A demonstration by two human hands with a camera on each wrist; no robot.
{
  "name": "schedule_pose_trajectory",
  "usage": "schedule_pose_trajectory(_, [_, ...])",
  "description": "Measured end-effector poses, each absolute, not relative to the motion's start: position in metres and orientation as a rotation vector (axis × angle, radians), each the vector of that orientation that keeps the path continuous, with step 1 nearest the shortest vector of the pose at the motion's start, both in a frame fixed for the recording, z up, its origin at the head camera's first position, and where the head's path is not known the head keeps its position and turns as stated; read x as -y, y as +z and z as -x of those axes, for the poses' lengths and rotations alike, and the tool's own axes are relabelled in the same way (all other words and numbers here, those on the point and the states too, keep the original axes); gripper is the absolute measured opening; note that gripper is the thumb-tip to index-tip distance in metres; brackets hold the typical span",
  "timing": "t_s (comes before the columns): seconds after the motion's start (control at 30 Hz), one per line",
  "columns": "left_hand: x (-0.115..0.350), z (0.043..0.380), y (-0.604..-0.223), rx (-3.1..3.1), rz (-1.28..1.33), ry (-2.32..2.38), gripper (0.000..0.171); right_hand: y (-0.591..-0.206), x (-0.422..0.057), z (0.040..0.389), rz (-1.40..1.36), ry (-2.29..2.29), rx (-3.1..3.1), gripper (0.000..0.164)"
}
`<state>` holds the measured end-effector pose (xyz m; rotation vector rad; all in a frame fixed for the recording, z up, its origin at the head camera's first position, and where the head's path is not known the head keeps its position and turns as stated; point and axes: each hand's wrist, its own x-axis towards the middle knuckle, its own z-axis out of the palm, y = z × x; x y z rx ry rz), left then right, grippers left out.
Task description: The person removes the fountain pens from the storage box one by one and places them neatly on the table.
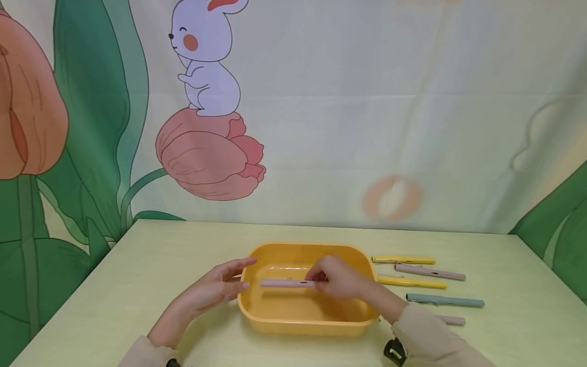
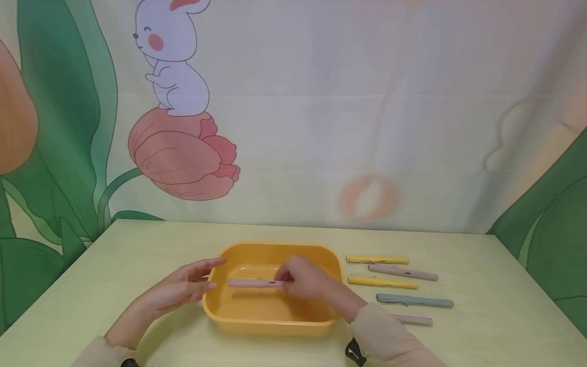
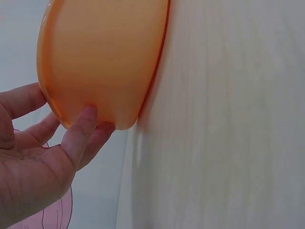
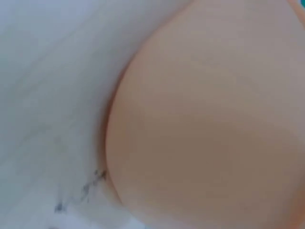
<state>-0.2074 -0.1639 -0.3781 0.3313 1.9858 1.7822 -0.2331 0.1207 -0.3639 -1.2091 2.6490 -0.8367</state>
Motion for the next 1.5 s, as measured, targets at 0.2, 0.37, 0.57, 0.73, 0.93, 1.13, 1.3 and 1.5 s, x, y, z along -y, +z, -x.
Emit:
schedule_pose_trajectory(0.2, [0.164,0.207,-0.377,-2.001,-0.328,1.778,0.059,-0.35,-0.139,0.227,1.205,-0.876,-2.614,0.01])
schedule_pose_trajectory(0.37, [0.165,0.207,-0.378,-1.984,-0.36,1.786,0.06,-0.342,-0.155,0.223,1.158,-0.953,-2.573,0.01])
schedule_pose_trajectory(0.57, [0.165,0.206,-0.378,-1.981,-0.378,1.785,0.059,-0.34,-0.171,0.221,1.13,-1.032,-2.526,0.01])
schedule_pose_trajectory(0.73, [0.165,0.206,-0.378,-1.982,-0.378,1.788,0.059,-0.339,-0.183,0.218,1.106,-1.084,-2.481,0.011])
schedule_pose_trajectory(0.93, [0.165,0.206,-0.378,-1.987,-0.378,1.787,0.061,-0.335,-0.197,0.215,1.056,-1.136,-2.467,0.012])
schedule_pose_trajectory(1.13, [0.165,0.207,-0.38,-1.988,-0.363,1.784,0.061,-0.33,-0.216,0.211,1.052,-1.233,-2.419,0.016])
schedule_pose_trajectory(1.3, [0.165,0.208,-0.38,-1.988,-0.356,1.785,0.059,-0.328,-0.23,0.209,1.119,-1.269,-2.431,0.018])
schedule_pose_trajectory(1.5, [0.165,0.207,-0.38,-1.992,-0.364,1.783,0.059,-0.326,-0.248,0.203,1.096,-1.25,-2.482,0.015])
